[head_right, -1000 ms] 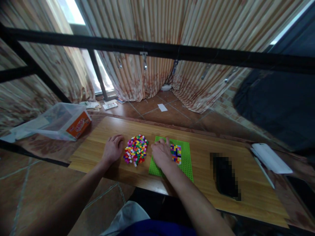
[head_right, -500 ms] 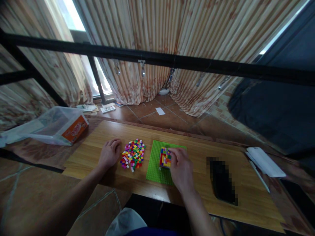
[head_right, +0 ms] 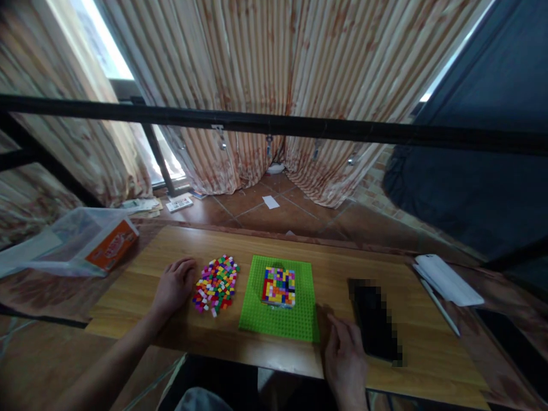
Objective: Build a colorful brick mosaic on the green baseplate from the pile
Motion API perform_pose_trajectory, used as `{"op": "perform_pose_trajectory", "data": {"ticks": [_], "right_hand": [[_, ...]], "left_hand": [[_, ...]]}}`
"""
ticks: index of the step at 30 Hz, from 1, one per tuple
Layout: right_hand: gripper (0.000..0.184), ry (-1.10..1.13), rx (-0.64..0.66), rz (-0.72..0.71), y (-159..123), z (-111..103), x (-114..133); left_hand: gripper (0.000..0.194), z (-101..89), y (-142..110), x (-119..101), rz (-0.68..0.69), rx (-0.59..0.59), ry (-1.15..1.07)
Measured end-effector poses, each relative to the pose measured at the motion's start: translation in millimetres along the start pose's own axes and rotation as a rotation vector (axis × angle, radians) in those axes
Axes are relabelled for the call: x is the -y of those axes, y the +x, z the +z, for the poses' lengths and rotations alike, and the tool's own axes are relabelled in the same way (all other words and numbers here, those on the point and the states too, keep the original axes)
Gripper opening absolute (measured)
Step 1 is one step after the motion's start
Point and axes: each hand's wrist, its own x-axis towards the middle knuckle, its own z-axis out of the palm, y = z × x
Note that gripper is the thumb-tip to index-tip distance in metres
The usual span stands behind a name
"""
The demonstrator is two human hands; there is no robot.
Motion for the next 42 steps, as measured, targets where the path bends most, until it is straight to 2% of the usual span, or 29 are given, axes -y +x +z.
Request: {"op": "perform_pose_trajectory", "data": {"ticks": [3,8,17,23,30,32,37,42], "right_hand": [[0.036,-0.004,-0.026,-0.036,-0.4,-1.3,5.8],[0.034,-0.042,-0.004,-0.019,1.3,-6.4,12.1],[0.028,-0.066,0.029,0.007,6.3,-1.9,9.6],[0.029,-0.082,0.050,0.018,7.2,-0.6,6.5],[0.034,0.026,0.026,0.104,9.1,3.4,6.4],[0.034,0.073,0.061,0.118,12.2,3.5,8.2],[0.034,0.173,0.089,0.186,20.8,1.9,10.2],[0.033,0.208,0.089,0.242,18.9,3.2,8.3]], "left_hand": [[0.030,0.5,0.3,-0.3,-0.010,0.005,0.015],[0.032,-0.5,0.1,-2.7,-0.044,0.021,0.021],[0.033,1.3,1.8,-5.9,-0.107,0.055,0.037],[0.034,3.1,1.2,-3.9,-0.086,0.055,0.053],[0.032,6.2,2.6,-1.5,-0.040,0.023,0.012],[0.031,4.7,3.7,-2.5,-0.045,0.014,0.000],[0.031,1.0,6.3,-2.8,0.001,0.031,-0.006],[0.034,-0.2,5.7,-1.9,-0.014,0.052,0.015]]}}
